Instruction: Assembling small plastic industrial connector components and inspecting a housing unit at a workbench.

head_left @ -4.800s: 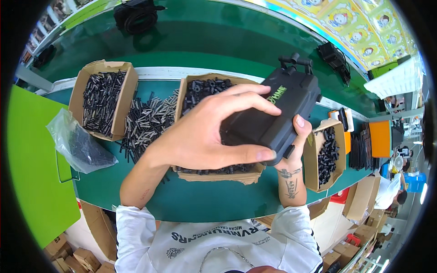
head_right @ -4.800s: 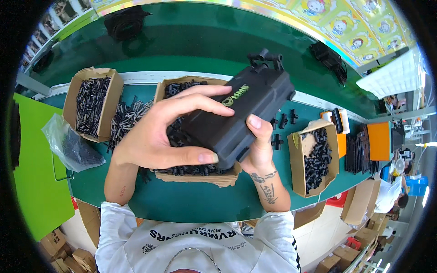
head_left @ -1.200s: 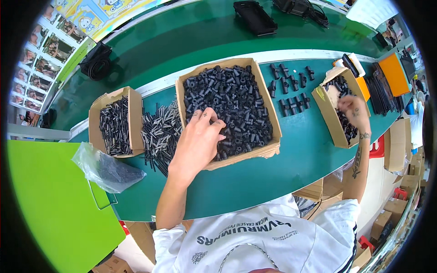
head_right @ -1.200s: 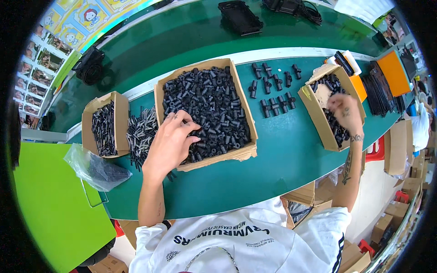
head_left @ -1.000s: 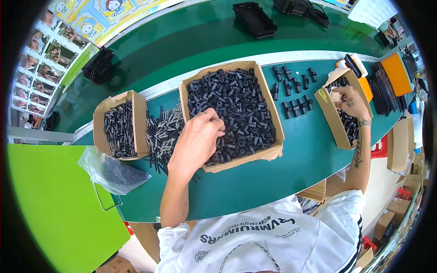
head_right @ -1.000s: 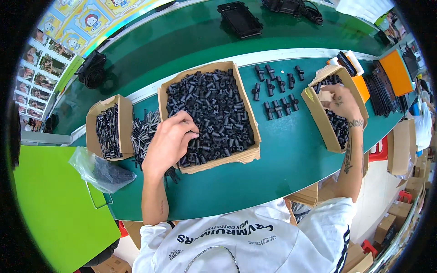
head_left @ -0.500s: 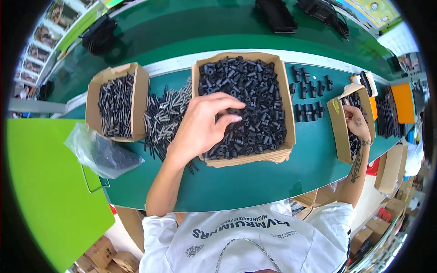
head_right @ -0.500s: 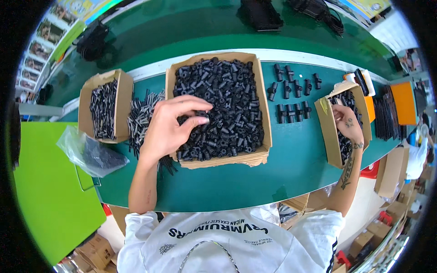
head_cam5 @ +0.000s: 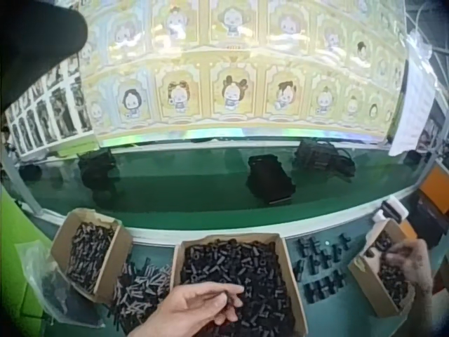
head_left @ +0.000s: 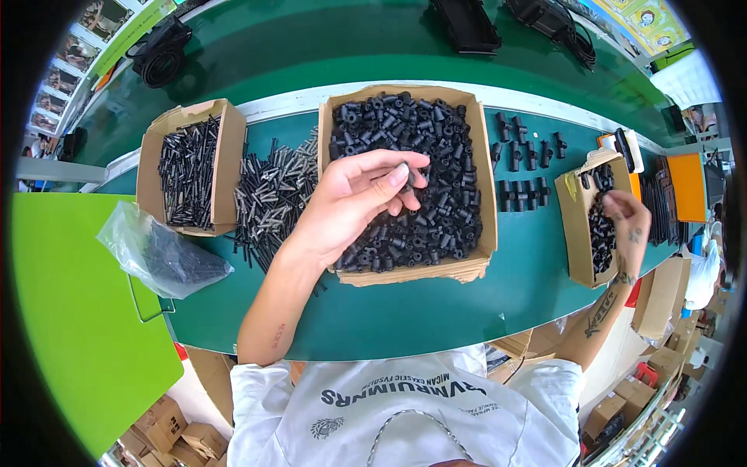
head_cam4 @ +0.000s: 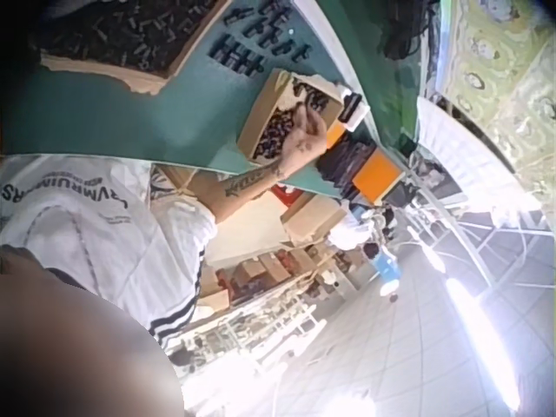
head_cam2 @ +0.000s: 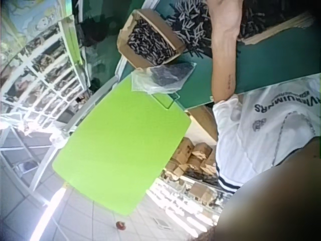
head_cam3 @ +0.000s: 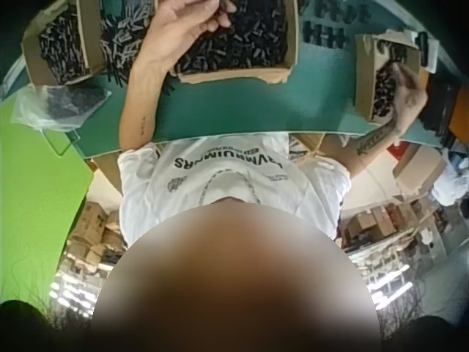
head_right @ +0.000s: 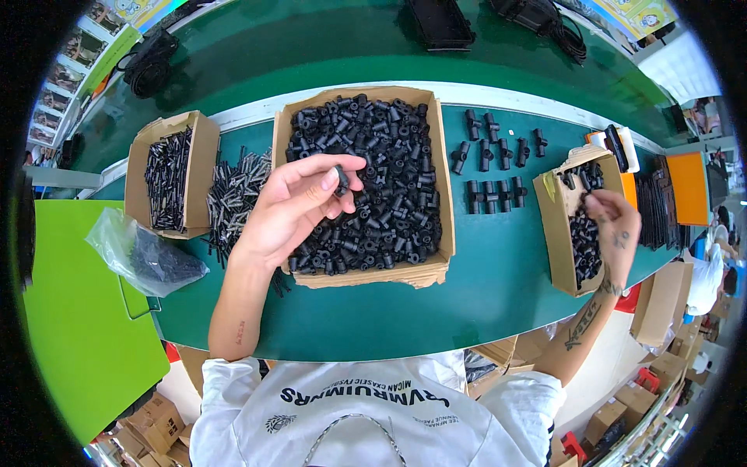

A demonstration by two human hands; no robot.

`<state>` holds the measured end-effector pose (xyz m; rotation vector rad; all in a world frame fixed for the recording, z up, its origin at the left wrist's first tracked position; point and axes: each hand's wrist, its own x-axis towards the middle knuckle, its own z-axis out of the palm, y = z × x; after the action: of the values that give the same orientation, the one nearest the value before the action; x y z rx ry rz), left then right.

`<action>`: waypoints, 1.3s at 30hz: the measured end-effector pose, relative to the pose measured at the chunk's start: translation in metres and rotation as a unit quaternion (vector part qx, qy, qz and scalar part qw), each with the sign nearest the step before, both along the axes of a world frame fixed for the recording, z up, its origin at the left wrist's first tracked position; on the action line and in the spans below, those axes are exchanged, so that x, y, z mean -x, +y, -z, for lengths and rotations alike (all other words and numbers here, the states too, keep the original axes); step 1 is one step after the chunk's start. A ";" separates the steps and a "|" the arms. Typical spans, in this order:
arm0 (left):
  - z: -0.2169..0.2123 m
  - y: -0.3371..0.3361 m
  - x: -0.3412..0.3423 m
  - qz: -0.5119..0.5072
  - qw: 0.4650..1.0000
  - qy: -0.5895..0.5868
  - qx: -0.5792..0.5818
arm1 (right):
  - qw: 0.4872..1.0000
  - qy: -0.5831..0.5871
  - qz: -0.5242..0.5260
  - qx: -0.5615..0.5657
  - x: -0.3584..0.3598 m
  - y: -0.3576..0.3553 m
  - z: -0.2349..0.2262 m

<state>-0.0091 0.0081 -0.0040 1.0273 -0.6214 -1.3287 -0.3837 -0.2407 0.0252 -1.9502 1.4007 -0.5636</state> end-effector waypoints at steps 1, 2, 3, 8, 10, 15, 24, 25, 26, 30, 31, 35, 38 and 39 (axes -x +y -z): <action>-0.002 -0.003 0.003 -0.013 0.998 0.058 -0.002 | 0.994 -0.030 0.054 0.086 -0.004 0.014 -0.017; -0.003 -0.005 0.005 -0.011 0.997 0.074 0.002 | 0.994 -0.032 0.060 0.087 -0.019 0.031 -0.029; -0.001 -0.006 0.006 -0.006 0.998 0.069 0.002 | 0.988 -0.108 0.003 0.111 -0.042 0.051 -0.038; 0.003 0.005 0.007 -0.030 0.995 0.069 0.066 | 0.914 -0.320 -0.248 -0.008 -0.149 0.114 -0.024; -0.002 0.005 0.011 -0.074 0.995 0.044 0.058 | 0.894 -0.354 -0.274 0.011 -0.175 0.120 -0.020; -0.002 0.006 0.017 -0.089 0.990 -0.011 0.104 | 0.883 -0.351 -0.312 0.027 -0.209 0.132 -0.018; -0.004 0.009 0.015 -0.082 0.987 0.026 0.136 | 0.869 -0.324 -0.338 0.160 -0.217 0.131 -0.018; -0.004 0.009 0.018 -0.082 0.987 0.026 0.134 | 0.870 -0.324 -0.337 0.158 -0.218 0.131 -0.017; -0.005 0.009 0.022 -0.087 0.988 0.024 0.126 | 0.863 -0.321 -0.342 0.188 -0.218 0.131 -0.016; -0.011 0.007 0.019 -0.094 0.992 -0.021 0.087 | 0.833 -0.293 -0.364 0.297 -0.218 0.128 -0.008; -0.011 0.007 0.017 -0.091 0.991 -0.069 0.069 | 0.817 -0.274 -0.372 0.344 -0.217 0.127 -0.005; -0.007 0.010 0.011 -0.115 0.957 -0.243 0.106 | 0.791 -0.271 -0.411 0.363 -0.220 0.122 0.000; -0.006 0.009 0.011 -0.120 0.981 -0.151 0.029 | 0.811 -0.300 -0.372 0.338 -0.229 0.119 0.006; -0.005 0.009 0.011 -0.121 0.992 -0.007 -0.028 | 0.824 -0.301 -0.348 0.330 -0.230 0.121 -0.001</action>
<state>-0.0197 0.0175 0.0006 1.1207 -0.4569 -1.1324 -0.1539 -0.1192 0.0261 -2.2874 0.0300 -1.2529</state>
